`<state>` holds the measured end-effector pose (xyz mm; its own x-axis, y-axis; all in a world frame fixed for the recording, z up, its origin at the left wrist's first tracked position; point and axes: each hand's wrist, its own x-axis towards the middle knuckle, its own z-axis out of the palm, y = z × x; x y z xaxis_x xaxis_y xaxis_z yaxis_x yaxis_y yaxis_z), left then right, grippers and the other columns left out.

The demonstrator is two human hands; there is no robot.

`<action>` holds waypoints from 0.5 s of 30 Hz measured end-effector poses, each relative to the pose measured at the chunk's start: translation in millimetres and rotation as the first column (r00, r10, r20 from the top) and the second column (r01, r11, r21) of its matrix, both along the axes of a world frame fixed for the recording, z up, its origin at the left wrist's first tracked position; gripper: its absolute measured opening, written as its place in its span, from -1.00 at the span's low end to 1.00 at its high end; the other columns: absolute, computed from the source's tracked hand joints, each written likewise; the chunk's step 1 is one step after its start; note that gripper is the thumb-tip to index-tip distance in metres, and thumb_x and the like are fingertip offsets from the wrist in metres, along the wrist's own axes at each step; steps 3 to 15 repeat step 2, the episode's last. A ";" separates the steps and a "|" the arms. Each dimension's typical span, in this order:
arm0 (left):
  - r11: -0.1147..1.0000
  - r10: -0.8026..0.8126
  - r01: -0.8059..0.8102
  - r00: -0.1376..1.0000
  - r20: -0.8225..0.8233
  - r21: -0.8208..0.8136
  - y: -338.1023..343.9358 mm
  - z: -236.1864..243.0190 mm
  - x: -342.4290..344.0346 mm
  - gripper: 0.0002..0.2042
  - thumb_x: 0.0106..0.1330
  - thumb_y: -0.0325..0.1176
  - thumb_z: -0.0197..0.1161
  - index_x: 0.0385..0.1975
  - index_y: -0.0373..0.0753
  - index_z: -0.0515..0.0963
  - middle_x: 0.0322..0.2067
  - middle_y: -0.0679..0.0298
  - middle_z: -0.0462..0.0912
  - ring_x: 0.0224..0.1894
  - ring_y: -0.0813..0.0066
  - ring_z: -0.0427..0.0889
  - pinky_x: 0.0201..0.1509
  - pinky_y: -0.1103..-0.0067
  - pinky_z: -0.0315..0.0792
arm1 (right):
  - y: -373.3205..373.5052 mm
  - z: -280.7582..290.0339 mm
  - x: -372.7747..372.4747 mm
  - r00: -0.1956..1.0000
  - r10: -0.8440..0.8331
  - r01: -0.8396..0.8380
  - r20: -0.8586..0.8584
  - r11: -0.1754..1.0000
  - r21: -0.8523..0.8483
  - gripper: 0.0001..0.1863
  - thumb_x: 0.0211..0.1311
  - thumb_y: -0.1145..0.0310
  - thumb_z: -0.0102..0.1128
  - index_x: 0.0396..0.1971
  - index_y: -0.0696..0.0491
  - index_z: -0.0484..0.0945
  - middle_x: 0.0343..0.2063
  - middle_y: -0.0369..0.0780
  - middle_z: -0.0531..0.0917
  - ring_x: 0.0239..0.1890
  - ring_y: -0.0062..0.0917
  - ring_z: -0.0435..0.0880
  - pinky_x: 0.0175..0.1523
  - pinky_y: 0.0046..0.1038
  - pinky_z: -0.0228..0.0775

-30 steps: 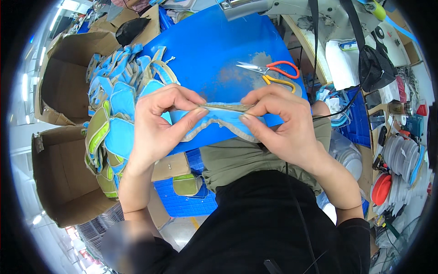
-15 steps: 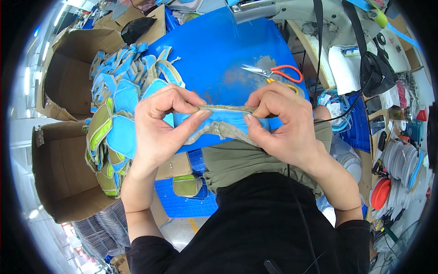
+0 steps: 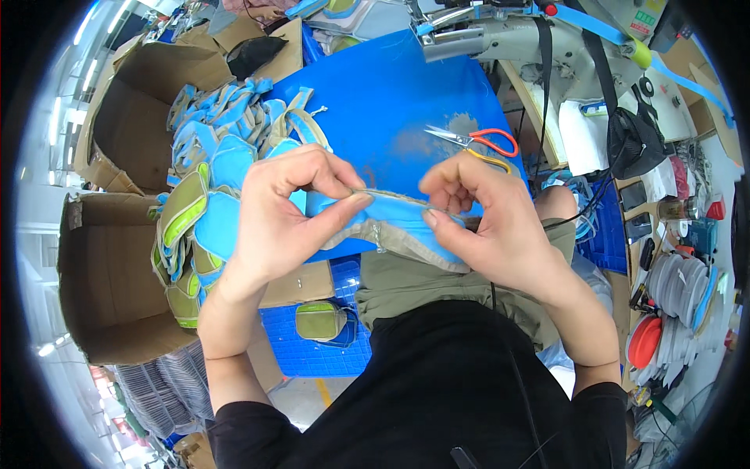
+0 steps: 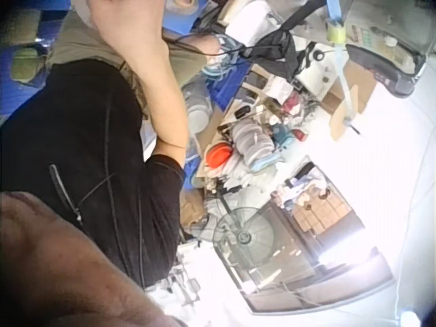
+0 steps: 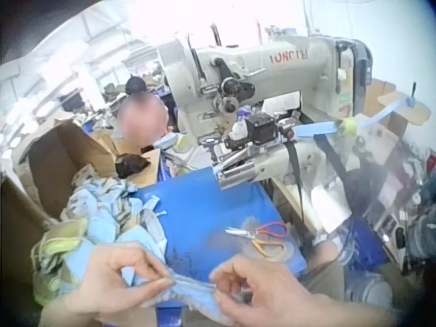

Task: The person sews a blue fabric strip onto the edge of a beige pouch using a sewing machine. They guide the pouch under the needle, trim excess thread with scissors, and inspect the finished seam. The person repeats this process for multiple pouches, handling them one at a time.

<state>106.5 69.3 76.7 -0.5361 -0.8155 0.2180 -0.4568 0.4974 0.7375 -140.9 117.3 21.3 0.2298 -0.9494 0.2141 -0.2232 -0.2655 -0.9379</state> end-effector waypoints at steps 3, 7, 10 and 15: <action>0.997 -0.015 0.014 1.000 0.019 0.070 -2.7 10.7 0.7 -0.84 0.08 -0.59 0.49 -0.58 -0.26 0.60 -0.39 0.23 0.75 -0.31 0.42 0.73 -0.19 0.54 0.54 | 1.7 8.0 0.2 0.999 0.049 -0.049 0.010 0.997 0.052 -0.73 0.17 0.44 0.35 -0.13 0.14 0.58 -0.46 -0.24 0.62 -0.45 -0.49 0.59 -0.35 -0.43 0.40; 0.997 -0.015 0.014 1.000 0.019 0.070 -2.7 10.7 0.7 -0.84 0.08 -0.59 0.49 -0.58 -0.26 0.60 -0.39 0.23 0.75 -0.31 0.42 0.73 -0.19 0.54 0.54 | 1.7 8.0 0.2 0.999 0.049 -0.049 0.010 0.997 0.052 -0.73 0.17 0.44 0.35 -0.13 0.14 0.58 -0.46 -0.24 0.62 -0.45 -0.49 0.59 -0.35 -0.43 0.40; 0.997 -0.015 0.014 1.000 0.019 0.070 -2.7 10.7 0.7 -0.84 0.08 -0.59 0.49 -0.58 -0.26 0.60 -0.39 0.23 0.75 -0.31 0.42 0.73 -0.19 0.54 0.54 | 1.7 8.0 0.2 0.999 0.049 -0.049 0.010 0.997 0.052 -0.73 0.17 0.44 0.35 -0.13 0.14 0.58 -0.46 -0.24 0.62 -0.45 -0.49 0.59 -0.35 -0.43 0.40; 0.997 -0.015 0.014 1.000 0.019 0.070 -2.7 10.7 0.7 -0.84 0.08 -0.59 0.49 -0.58 -0.26 0.60 -0.39 0.23 0.75 -0.31 0.42 0.73 -0.19 0.54 0.54 | 1.7 8.0 0.2 0.999 0.049 -0.049 0.010 0.997 0.052 -0.73 0.17 0.44 0.35 -0.13 0.14 0.58 -0.46 -0.24 0.62 -0.45 -0.49 0.59 -0.35 -0.43 0.40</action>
